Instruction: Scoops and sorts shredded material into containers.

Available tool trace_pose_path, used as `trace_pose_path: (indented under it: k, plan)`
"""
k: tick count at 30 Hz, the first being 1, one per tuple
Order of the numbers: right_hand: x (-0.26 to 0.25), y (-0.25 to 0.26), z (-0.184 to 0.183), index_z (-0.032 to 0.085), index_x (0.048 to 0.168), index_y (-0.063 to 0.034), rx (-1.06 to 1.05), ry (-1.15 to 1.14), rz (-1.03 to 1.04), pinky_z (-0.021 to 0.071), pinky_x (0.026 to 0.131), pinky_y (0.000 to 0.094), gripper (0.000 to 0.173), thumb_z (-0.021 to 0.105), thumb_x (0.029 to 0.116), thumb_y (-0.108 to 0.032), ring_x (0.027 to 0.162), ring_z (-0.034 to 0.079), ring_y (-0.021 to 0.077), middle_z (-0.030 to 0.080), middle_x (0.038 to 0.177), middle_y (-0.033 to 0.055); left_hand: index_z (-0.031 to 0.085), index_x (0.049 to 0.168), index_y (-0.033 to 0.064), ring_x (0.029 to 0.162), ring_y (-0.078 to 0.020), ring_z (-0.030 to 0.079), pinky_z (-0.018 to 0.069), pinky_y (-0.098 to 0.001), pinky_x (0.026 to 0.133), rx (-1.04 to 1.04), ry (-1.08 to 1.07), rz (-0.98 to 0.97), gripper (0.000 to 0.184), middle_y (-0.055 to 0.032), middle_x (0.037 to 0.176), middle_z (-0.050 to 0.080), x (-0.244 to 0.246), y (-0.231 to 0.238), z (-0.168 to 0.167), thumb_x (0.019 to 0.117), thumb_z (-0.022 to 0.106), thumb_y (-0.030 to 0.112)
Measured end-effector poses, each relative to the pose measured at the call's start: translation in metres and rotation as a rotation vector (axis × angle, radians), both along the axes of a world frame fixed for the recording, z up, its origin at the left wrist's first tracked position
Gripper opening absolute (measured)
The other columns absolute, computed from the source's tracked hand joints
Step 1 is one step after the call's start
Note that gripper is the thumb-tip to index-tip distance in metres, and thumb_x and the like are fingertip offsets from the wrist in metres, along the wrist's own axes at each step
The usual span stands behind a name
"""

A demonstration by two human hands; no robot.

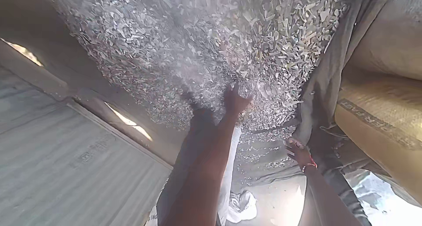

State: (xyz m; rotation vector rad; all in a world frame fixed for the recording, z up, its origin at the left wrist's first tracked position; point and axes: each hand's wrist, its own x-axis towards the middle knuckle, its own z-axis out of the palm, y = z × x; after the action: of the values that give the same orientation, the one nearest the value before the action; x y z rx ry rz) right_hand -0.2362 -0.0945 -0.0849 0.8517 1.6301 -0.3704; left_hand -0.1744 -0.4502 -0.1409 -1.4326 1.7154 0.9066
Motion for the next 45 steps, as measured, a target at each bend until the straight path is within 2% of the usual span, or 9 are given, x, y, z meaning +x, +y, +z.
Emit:
trace_pose_path:
  k: [6, 10, 15, 25, 31, 38, 41, 43, 45]
  plan:
    - [-0.006, 0.006, -0.013, 0.049, 0.147, -0.0093, 0.124, -0.138, 0.004, 0.056, 0.087, 0.0469, 0.041, 0.054, 0.1082, -0.023, 0.112, 0.067, 0.029, 0.064, 0.134, 0.0165, 0.046, 0.157, 0.0232, 0.148, -0.0302, 0.041, 0.0407, -0.053, 0.117, 0.201, 0.26, 0.041, 0.067, -0.0099, 0.167, 0.033, 0.046, 0.069, 0.058, 0.0959, 0.071, 0.038]
    - [0.008, -0.021, -0.045, 0.047, 0.148, -0.009, 0.108, -0.191, -0.01, 0.056, 0.088, 0.0465, 0.044, 0.054, 0.1078, -0.025, 0.115, 0.066, 0.0292, 0.062, 0.136, 0.0166, 0.053, 0.148, 0.0035, 0.141, -0.027, 0.052, 0.0415, -0.0424, 0.118, 0.099, 0.074, 0.226, 0.05, -0.0179, 0.151, 0.054, 0.114, 0.098, 0.079, 0.1028, 0.061, 0.022]
    - [0.015, -0.061, -0.066, 0.045, 0.147, -0.0037, 0.173, -0.164, -0.239, 0.0554, 0.092, 0.0462, 0.043, 0.051, 0.1089, -0.022, 0.123, 0.06, 0.0319, 0.052, 0.144, 0.0215, 0.054, 0.146, 0.0004, 0.142, -0.0278, 0.05, 0.0359, -0.0446, 0.12, 0.405, -0.302, 0.415, 0.042, -0.0179, 0.149, 0.056, 0.156, 0.12, 0.043, 0.1112, 0.044, 0.021]
    - [0.027, -0.054, -0.109, 0.052, 0.14, -0.0005, 0.188, -0.282, 0.009, 0.0563, 0.089, 0.0386, 0.04, 0.06, 0.1022, -0.01, 0.116, 0.063, 0.0266, 0.058, 0.136, 0.0207, 0.044, 0.14, -0.0106, 0.116, -0.0269, 0.059, 0.0512, -0.0387, 0.101, 0.448, -0.091, 1.094, 0.045, -0.0252, 0.133, 0.054, 0.138, 0.192, -0.05, 0.0956, 0.053, -0.013]
    - [0.008, -0.06, -0.058, 0.052, 0.14, -0.0021, 0.159, -0.368, 0.051, 0.0561, 0.091, 0.0393, 0.04, 0.06, 0.1042, -0.016, 0.12, 0.062, 0.0262, 0.057, 0.138, 0.018, 0.047, 0.124, 0.0029, 0.092, -0.0156, 0.06, 0.0534, -0.0362, 0.083, 0.426, 0.067, 1.459, 0.027, -0.009, 0.105, 0.057, 0.126, 0.198, -0.016, 0.1052, 0.027, 0.004]
    - [-0.06, -0.008, 0.007, 0.038, 0.153, -0.0119, -0.047, -0.138, -0.46, 0.0513, 0.1, 0.0511, 0.056, 0.04, 0.109, -0.046, 0.133, 0.053, 0.0319, 0.047, 0.152, 0.0163, 0.049, 0.133, 0.0009, 0.099, -0.0171, 0.063, 0.0553, -0.0383, 0.086, 0.222, 0.11, 1.352, 0.036, -0.0131, 0.112, 0.061, 0.125, 0.166, 0.046, 0.1091, 0.029, 0.019]
    - [-0.088, -0.032, 0.0, 0.041, 0.153, -0.0175, -0.18, -0.082, -0.301, 0.0513, 0.1, 0.0487, 0.073, 0.024, 0.1042, -0.068, 0.13, 0.055, 0.025, 0.054, 0.147, 0.011, 0.053, 0.126, 0.0018, 0.097, -0.0166, 0.063, 0.0548, -0.0379, 0.085, 0.253, 0.077, 1.327, 0.035, -0.0111, 0.108, 0.062, 0.128, 0.151, 0.065, 0.109, 0.028, 0.019]
    - [-0.107, -0.071, -0.015, 0.041, 0.154, -0.0151, -0.208, -0.047, 0.006, 0.0441, 0.109, 0.0469, 0.067, 0.019, 0.1087, -0.06, 0.136, 0.05, 0.0225, 0.051, 0.151, 0.0111, 0.052, 0.124, 0.0041, 0.099, -0.017, 0.063, 0.0551, -0.0396, 0.086, 0.254, 0.115, 1.393, 0.035, -0.0099, 0.109, 0.062, 0.127, 0.145, 0.068, 0.1077, 0.025, 0.021]
    - [-0.12, -0.108, -0.038, 0.036, 0.157, -0.0036, -0.237, 0.041, 0.218, 0.0337, 0.118, 0.0495, 0.058, 0.018, 0.1144, -0.04, 0.145, 0.039, 0.0291, 0.04, 0.158, 0.02, 0.041, 0.146, 0.0037, 0.126, -0.0238, 0.055, 0.0481, -0.0485, 0.103, 0.253, 0.187, 1.464, 0.056, -0.0161, 0.141, 0.053, 0.129, 0.136, 0.055, 0.1095, 0.015, 0.037]
